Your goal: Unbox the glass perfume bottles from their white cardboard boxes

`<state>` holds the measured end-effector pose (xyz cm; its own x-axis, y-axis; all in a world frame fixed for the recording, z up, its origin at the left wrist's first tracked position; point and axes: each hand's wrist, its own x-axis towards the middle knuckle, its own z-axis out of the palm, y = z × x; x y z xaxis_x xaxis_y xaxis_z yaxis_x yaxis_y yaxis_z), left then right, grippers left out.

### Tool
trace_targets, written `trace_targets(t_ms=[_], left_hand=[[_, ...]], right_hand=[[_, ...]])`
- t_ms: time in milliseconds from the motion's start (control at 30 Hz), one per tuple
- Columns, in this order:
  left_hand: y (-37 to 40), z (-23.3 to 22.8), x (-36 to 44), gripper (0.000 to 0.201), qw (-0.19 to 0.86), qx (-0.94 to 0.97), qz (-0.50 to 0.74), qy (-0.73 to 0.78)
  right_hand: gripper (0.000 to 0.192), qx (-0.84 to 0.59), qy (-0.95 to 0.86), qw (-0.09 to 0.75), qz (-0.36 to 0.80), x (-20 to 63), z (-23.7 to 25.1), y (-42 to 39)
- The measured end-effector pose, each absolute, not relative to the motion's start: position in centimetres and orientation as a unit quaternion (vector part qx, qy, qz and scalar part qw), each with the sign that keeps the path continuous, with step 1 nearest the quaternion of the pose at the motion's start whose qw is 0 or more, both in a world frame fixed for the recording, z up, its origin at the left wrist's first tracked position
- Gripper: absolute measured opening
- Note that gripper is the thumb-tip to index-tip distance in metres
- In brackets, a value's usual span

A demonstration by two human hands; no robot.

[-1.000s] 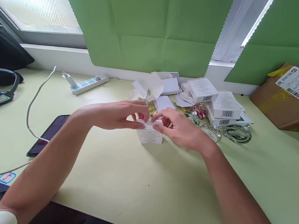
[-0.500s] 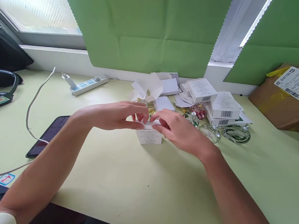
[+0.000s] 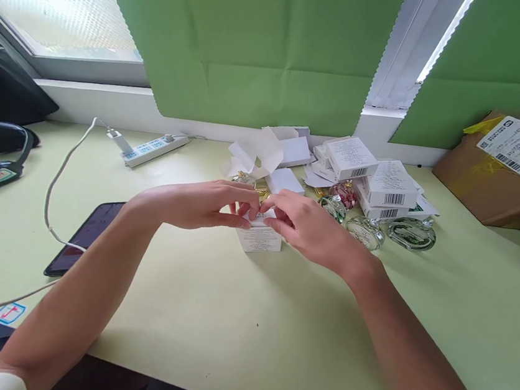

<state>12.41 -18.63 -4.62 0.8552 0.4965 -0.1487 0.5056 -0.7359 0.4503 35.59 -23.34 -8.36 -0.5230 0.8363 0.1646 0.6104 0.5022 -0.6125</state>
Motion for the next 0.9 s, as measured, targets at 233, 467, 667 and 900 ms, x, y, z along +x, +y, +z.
trace_targets(t_ms=[233,467,667,900], left_hand=[[-18.4,-4.5,12.3,0.019,0.280,0.920,-0.010,0.273],[-18.3,-4.6,12.3,0.017,0.287,0.917,-0.013,0.276],[-18.2,-4.7,12.5,0.017,0.296,0.914,-0.019,0.279],[-17.3,-5.3,12.3,0.020,0.355,0.892,-0.021,0.280]], right_hand=[[0.033,-0.471,-0.784,0.215,0.342,35.6,-8.1,-23.4],[0.032,-0.476,-0.781,0.214,0.344,35.5,-8.2,-23.4],[0.030,-0.483,-0.782,0.211,0.332,35.3,-8.2,-23.5],[0.031,-0.497,-0.764,0.210,0.354,35.2,-8.4,-23.3]])
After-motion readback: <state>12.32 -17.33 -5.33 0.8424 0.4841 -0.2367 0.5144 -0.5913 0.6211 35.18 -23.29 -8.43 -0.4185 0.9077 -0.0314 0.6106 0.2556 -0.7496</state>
